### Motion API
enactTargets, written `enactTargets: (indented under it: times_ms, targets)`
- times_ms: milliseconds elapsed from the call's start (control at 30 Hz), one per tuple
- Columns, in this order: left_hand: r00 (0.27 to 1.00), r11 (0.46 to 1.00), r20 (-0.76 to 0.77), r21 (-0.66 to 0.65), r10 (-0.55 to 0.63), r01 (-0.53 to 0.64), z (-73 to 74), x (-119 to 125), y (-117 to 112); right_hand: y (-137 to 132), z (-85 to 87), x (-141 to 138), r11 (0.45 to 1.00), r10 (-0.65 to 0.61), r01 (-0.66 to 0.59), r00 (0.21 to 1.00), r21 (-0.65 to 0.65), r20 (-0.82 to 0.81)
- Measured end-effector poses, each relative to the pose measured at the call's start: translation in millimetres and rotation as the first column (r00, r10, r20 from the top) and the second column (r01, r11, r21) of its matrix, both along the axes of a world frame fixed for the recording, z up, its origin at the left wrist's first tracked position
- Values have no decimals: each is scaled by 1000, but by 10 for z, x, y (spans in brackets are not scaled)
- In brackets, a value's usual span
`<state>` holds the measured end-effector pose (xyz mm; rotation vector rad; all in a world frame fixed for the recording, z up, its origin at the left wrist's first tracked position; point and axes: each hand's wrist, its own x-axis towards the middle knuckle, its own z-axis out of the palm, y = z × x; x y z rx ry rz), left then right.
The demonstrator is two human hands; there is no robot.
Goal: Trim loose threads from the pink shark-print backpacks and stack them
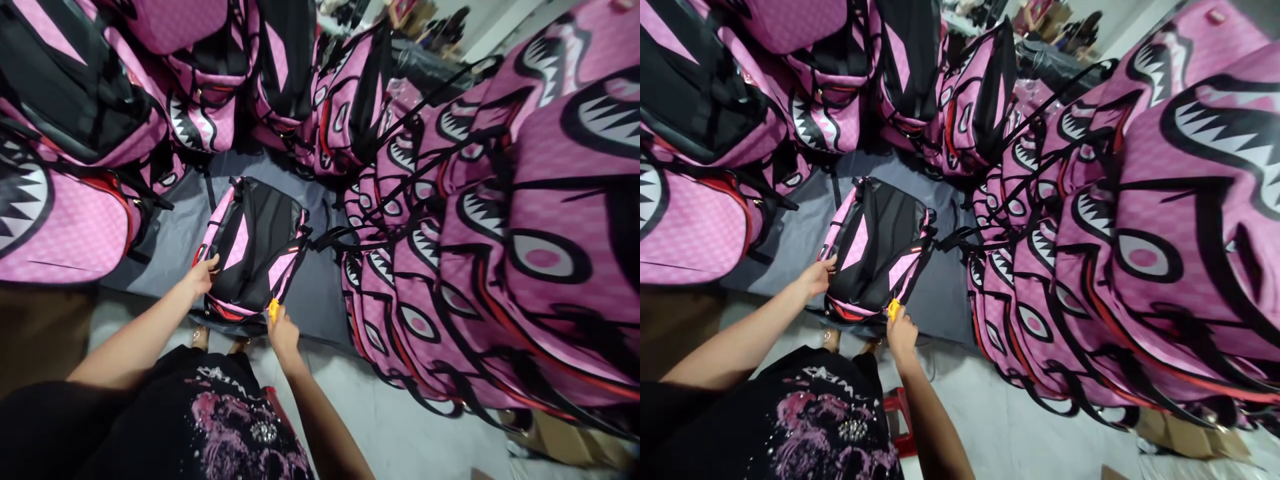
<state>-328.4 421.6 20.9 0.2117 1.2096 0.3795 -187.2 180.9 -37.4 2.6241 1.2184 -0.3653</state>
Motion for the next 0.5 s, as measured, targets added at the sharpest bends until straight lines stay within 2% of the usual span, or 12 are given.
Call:
enactTargets:
  times_ms: [67,133,300,500]
  targets:
    - [998,997,-13,-49,-63,63,-21,-28,25,-52,-42,-9,999,20,-21,999,31,34]
    - [997,995,-8,-60,-77,76,-44,-54,38,-84,-81,-14,998,35,-39,997,52,67]
    - [987,1000,164,-2,-5,6,-147,-4,0,-52,-118,-2,999,35,-37,998,37,53]
    - [956,998,288,11,53,-59,-412,154,24,20,-61,-11,1000,-6,5,999,16,43]
